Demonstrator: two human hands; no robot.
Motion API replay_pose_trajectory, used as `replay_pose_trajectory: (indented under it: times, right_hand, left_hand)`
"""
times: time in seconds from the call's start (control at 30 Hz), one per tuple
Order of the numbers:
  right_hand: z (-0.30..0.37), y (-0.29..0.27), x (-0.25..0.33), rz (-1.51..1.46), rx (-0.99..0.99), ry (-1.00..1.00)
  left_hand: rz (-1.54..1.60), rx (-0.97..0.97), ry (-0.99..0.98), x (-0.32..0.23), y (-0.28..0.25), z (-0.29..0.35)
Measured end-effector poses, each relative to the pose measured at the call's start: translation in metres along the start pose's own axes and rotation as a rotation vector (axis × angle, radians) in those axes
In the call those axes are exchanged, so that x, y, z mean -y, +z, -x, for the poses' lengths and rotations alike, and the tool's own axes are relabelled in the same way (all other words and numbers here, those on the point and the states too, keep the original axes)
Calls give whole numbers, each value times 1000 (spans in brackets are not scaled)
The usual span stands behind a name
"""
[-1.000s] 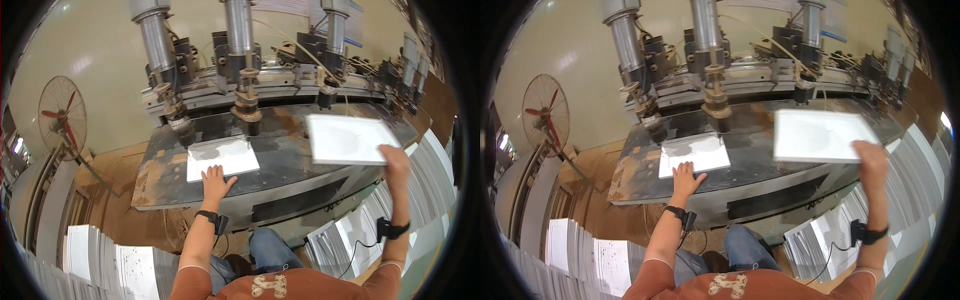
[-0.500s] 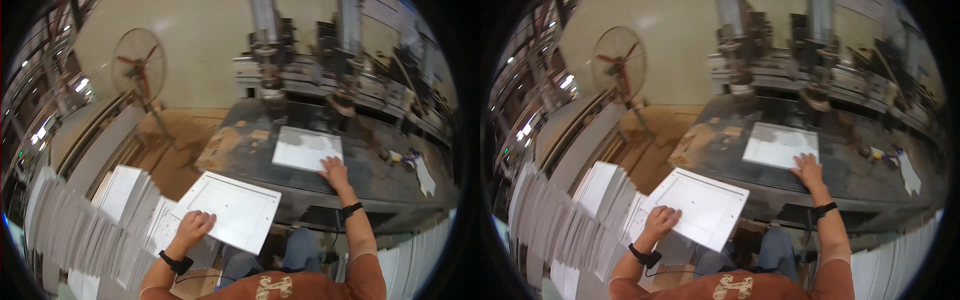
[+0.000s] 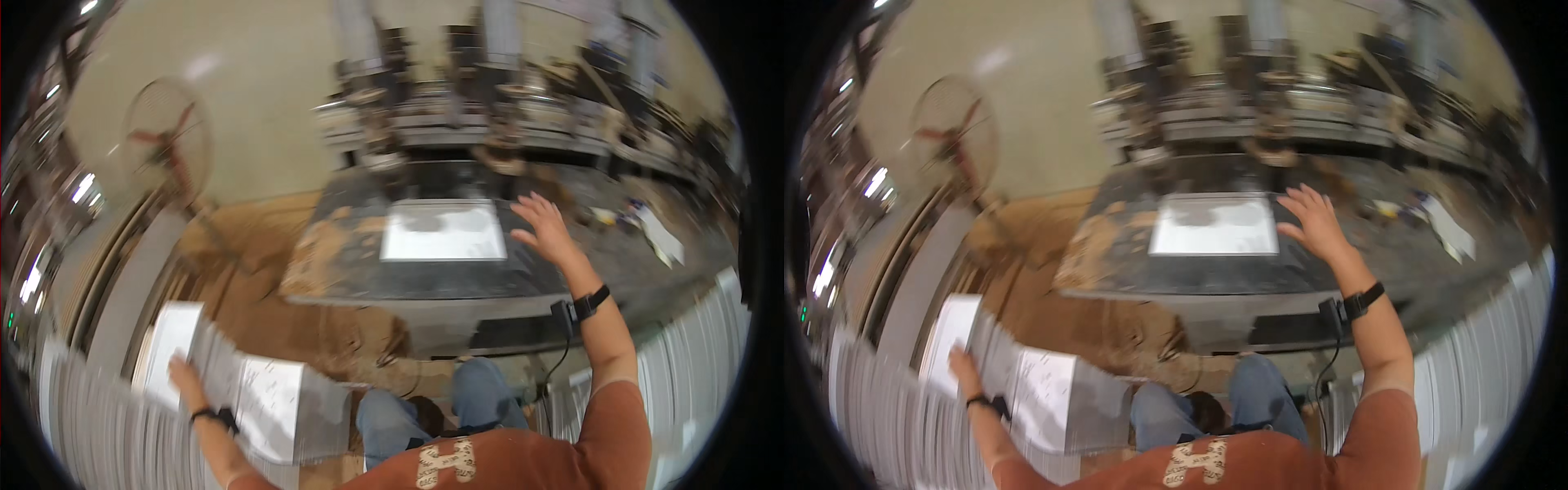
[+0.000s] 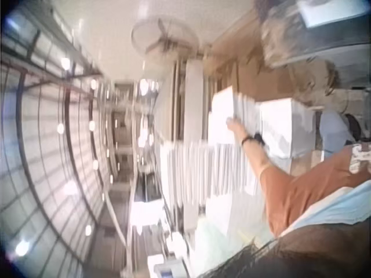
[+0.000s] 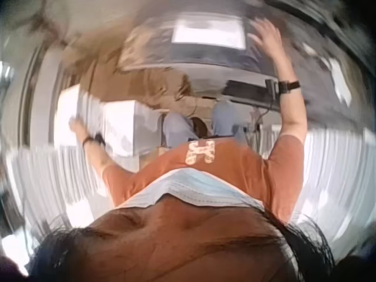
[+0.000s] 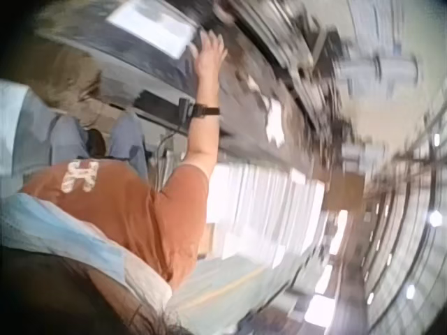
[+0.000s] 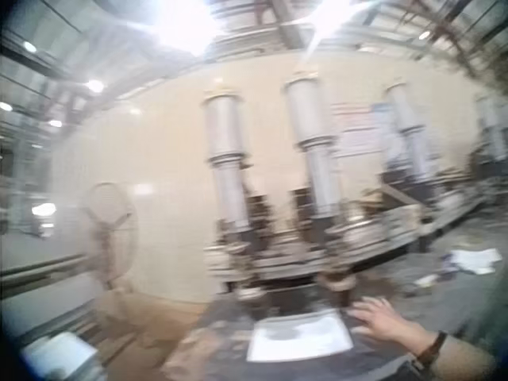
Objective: Moving white cabinet panels from a stack to a drilling machine.
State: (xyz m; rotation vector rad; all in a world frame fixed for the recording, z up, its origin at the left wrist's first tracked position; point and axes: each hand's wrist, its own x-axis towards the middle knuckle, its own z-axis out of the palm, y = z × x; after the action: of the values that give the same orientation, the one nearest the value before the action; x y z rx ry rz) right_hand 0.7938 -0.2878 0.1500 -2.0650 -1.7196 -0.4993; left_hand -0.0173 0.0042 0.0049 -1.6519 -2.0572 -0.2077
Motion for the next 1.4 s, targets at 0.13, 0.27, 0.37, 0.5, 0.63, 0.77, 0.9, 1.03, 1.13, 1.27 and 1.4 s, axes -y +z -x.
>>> replay_pose_trajectory:
  times: [0.13, 0.27, 0.37, 0.5, 0.63, 0.77, 0.9, 1.03, 1.13, 1.27, 1.4]
  right_hand:
    - [86, -178, -56, 195, -262, 72]
    - [249, -388, -67, 860, -351, 547]
    - [354, -463, -52, 1065, -133, 1294]
    - [413, -447, -38, 1142, -225, 1209]
    - [370, -410, -48, 1271, -261, 982]
    - [290, -330, -18, 1067, -428, 532]
    - [210, -255, 6, 705, -405, 195]
    - [157, -154, 5, 246, -338, 22]
    - [116, -59, 13, 60, -244, -26]
    - [79, 52, 24, 10, -157, -51]
    - [41, 105, 26, 71, 307, 173]
  left_hand:
    - [120, 44, 50, 18, 22, -8]
    - [313, -132, 178, -19, -10, 2]
    - [342, -336, 423, -52, -39, 9]
    - [842, -366, 720, -222, -150, 32]
    - [1686, 52, 876, -429, -113, 53]
    - [1088, -119, 1179, -531, -230, 136]
    - [1010, 27, 1094, -568, -234, 180]
    - [1125, -152, 1240, -517, -244, 217]
    - [1102, -191, 1293, -443, -229, 224]
    - [958, -309, 1337, -326, -215, 211]
    - [773, -397, 1265, -228, -217, 184]
